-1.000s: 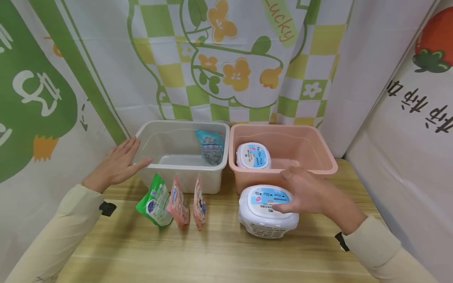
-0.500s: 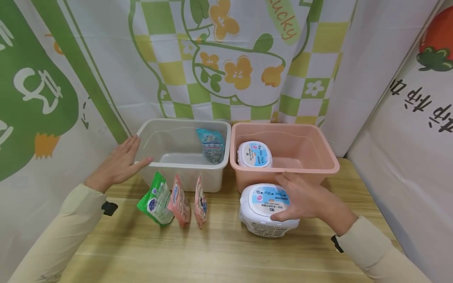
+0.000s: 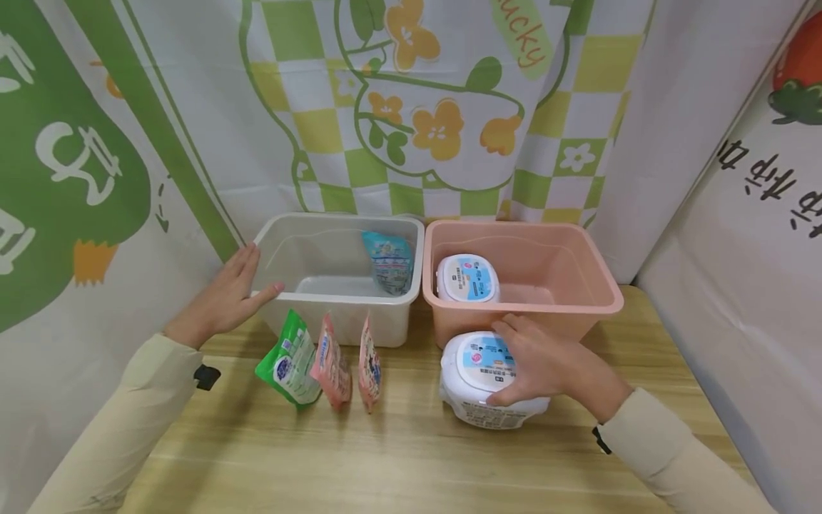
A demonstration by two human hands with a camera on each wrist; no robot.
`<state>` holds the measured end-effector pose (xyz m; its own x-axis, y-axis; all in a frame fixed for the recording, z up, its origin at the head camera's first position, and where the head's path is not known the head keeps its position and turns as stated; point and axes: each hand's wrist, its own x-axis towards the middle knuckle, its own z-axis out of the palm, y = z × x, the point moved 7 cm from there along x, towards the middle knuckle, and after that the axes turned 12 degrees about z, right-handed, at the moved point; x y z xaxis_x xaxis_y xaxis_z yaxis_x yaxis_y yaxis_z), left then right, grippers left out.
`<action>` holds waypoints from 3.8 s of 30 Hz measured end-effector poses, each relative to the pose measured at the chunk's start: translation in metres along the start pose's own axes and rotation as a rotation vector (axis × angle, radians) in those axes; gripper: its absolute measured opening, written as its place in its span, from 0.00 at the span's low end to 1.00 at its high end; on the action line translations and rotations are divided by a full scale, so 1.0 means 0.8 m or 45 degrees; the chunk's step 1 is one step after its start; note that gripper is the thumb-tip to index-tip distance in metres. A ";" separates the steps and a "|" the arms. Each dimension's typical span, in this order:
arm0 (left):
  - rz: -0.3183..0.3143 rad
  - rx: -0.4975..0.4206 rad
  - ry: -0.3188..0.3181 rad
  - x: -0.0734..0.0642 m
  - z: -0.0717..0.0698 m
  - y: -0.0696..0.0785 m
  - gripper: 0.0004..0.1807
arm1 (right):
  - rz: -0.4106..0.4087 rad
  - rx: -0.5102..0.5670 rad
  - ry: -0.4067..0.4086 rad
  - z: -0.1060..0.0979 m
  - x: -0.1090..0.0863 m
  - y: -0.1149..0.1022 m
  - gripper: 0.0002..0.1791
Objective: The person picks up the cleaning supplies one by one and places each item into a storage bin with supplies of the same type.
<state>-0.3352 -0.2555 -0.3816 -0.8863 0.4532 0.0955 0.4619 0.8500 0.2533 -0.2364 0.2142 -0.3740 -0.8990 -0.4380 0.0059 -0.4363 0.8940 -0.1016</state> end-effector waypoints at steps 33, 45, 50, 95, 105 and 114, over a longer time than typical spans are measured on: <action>-0.016 0.003 0.004 0.002 -0.002 0.003 0.58 | -0.057 -0.040 0.045 0.028 0.013 -0.006 0.66; -0.017 -0.007 -0.019 0.001 0.000 0.003 0.59 | -0.082 -0.124 0.090 0.029 0.012 -0.004 0.67; -0.020 -0.002 -0.013 0.001 0.000 0.001 0.59 | -0.102 -0.152 0.118 0.025 0.010 -0.004 0.66; 0.005 0.017 -0.013 0.003 -0.001 0.002 0.58 | -0.070 -0.158 0.132 -0.075 -0.047 -0.018 0.63; 0.004 0.008 -0.006 0.004 -0.001 0.002 0.58 | 0.040 -0.075 0.075 -0.119 -0.049 -0.017 0.70; 0.009 -0.029 0.001 0.004 -0.001 0.003 0.59 | 0.107 -0.044 0.080 -0.164 -0.042 -0.012 0.56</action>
<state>-0.3369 -0.2523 -0.3798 -0.8832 0.4586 0.0983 0.4670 0.8405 0.2746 -0.2067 0.2327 -0.2427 -0.9325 -0.3559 0.0611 -0.3597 0.9304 -0.0699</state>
